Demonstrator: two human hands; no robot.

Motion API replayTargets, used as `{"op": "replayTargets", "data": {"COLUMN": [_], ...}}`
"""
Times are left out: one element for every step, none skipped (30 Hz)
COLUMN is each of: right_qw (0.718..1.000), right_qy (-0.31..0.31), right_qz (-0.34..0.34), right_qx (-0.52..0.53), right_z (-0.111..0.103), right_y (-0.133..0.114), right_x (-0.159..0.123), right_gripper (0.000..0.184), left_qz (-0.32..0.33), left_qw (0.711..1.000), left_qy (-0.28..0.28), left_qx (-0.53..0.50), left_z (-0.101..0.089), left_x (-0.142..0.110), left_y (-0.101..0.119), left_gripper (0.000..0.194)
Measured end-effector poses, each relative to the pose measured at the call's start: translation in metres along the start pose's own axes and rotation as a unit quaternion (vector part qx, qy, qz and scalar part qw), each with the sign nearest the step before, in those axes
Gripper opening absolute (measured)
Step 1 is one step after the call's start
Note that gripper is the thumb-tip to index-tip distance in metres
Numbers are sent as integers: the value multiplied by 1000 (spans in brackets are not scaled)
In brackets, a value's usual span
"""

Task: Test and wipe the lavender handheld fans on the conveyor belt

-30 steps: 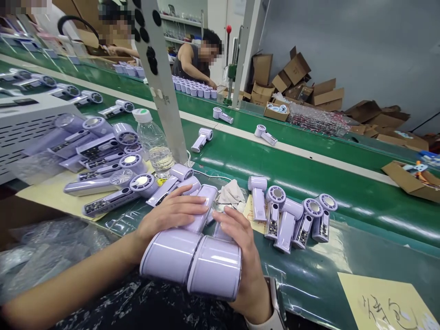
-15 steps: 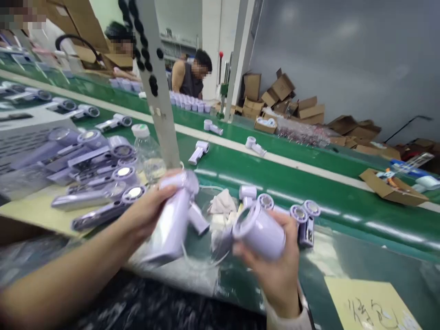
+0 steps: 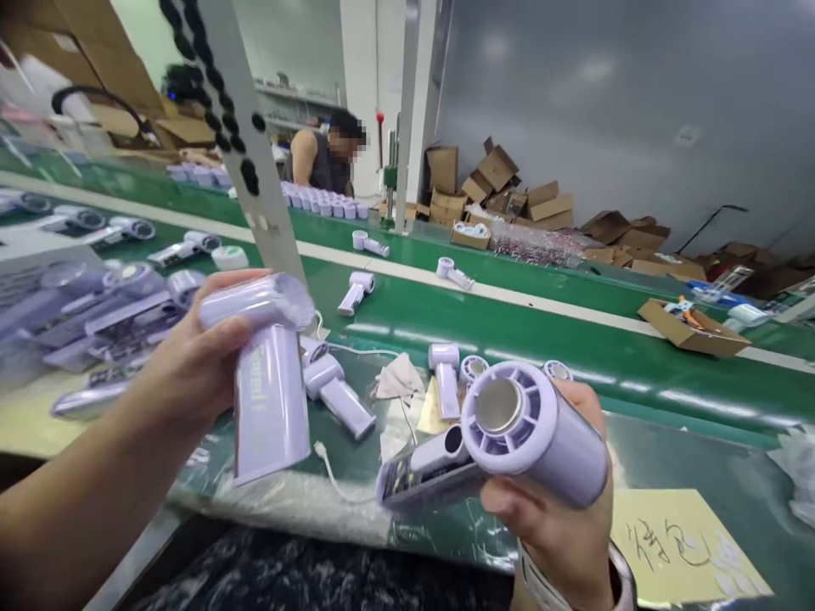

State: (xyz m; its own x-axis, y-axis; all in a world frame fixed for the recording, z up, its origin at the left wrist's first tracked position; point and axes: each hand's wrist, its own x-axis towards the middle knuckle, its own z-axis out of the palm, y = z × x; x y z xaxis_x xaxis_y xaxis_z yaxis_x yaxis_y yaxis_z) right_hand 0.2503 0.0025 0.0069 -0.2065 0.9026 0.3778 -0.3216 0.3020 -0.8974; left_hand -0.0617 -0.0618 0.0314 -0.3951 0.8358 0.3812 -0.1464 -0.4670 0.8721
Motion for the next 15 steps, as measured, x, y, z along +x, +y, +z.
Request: {"op": "replayTargets", "data": {"right_qw": [1000,1000,999,999,997,995,991,986,980,973,967,962,957,954,952], "right_qy": [-14,-26,-28,-16,6,27,43,51,51,48,43,38,30,20,12], "right_qz": [3,15,32,50,70,96,125,156,186,214,235,247,256,264,268], "right_qx": [1,4,7,11,14,18,23,33,49,70,92,113,130,142,150], "right_z": [5,9,14,18,23,28,33,39,45,51,57,61,65,68,70], "right_y": [5,11,20,30,43,56,69,81,91,98,102,103,103,102,100], "right_x": [0,1,1,2,1,0,-3,-6,-10,-14,-18,-21,-23,-24,-24], "right_gripper": [62,58,57,60,65,72,78,80,77,73,70,69,70,71,72], "left_qz": [-22,-48,-75,-99,-116,-133,-148,-159,-162,-159,-153,-146,-140,-138,-136], "left_qw": [999,995,989,983,979,977,975,975,974,974,974,973,972,971,971], "left_qy": [-34,-73,-100,-113,-115,-114,-110,-106,-107,-110,-115,-120,-126,-132,-135], "left_qx": [22,48,78,104,119,124,122,117,114,116,124,132,138,140,140], "left_z": [3,6,9,12,15,18,21,24,26,29,31,33,34,35,36], "left_x": [-4,-7,-9,-11,-12,-13,-14,-15,-17,-18,-19,-19,-19,-18,-17], "left_y": [-6,-11,-18,-24,-30,-36,-42,-47,-52,-55,-58,-61,-62,-64,-64], "left_gripper": [46,48,50,52,55,58,61,62,63,62,61,60,60,61,62]}}
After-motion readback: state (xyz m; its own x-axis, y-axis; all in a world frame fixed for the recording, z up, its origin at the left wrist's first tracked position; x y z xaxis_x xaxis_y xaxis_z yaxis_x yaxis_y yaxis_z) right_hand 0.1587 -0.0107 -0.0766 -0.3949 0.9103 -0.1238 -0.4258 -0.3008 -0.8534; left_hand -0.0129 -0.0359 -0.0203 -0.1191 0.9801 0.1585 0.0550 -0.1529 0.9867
